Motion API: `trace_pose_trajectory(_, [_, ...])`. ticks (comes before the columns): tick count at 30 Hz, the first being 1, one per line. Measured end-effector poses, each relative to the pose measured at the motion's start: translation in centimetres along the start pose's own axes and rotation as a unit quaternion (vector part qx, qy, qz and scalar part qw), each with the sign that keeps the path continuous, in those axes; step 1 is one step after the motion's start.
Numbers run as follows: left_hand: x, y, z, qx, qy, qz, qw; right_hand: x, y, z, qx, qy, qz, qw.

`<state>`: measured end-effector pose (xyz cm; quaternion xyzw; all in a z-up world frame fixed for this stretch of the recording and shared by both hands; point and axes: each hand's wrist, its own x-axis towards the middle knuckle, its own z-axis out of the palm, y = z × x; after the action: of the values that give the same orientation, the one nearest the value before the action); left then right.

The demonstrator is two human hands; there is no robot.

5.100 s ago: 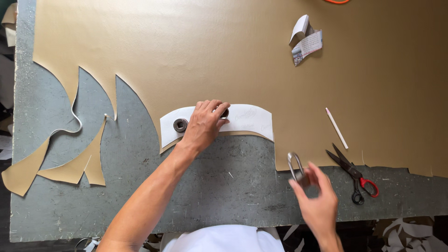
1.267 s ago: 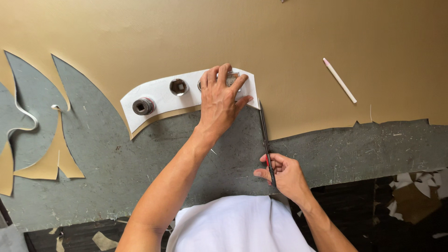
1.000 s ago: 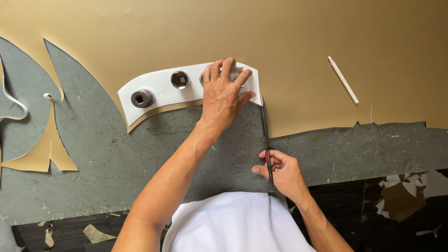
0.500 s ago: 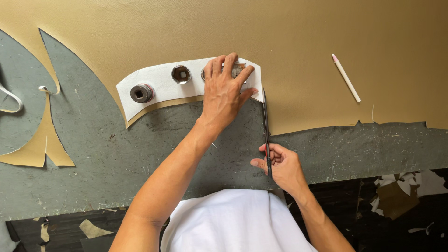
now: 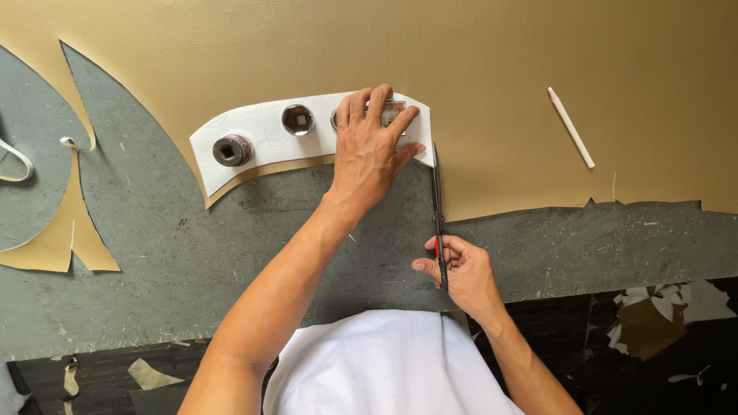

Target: The person uses shears to cut a curved piece of tan material on a workbench, following a paper template secured with a padlock and metal weights. The person repeatedly repositions the template and cuts along its edge, then cuts a separate white paper piece and aligns it with the tan material.

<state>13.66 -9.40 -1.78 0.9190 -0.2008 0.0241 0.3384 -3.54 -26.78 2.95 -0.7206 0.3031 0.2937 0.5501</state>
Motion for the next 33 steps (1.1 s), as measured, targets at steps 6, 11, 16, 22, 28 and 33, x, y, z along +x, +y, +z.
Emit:
trace_pose_trajectory(6, [-0.1,0.1,-0.1,-0.009,-0.002,-0.003,1.0,-0.3,0.3,0.2,0.002,0.016,0.004,1.0])
trace_pose_trajectory(11, [0.4,0.1,-0.5,0.002,0.003,0.001,1.0,0.5,-1.4,0.1,0.007,0.024,0.009,1.0])
trace_pose_trajectory(16, [0.1,0.3,-0.3,0.017,0.01,0.011,1.0,1.6,-2.3,-0.2,0.026,0.005,-0.01,1.0])
trace_pose_trajectory(22, [0.1,0.1,-0.3,0.003,0.016,0.006,1.0,1.6,-2.7,0.1,0.054,0.013,0.002,0.998])
trace_pose_trajectory(28, [0.3,0.1,-0.4,0.005,0.02,0.005,1.0,2.1,-4.1,0.1,0.046,0.022,0.015,0.999])
trace_pose_trajectory(33, [0.3,0.3,-0.5,0.003,0.024,0.007,1.0,2.9,-4.2,-0.1,0.043,0.02,-0.005,0.999])
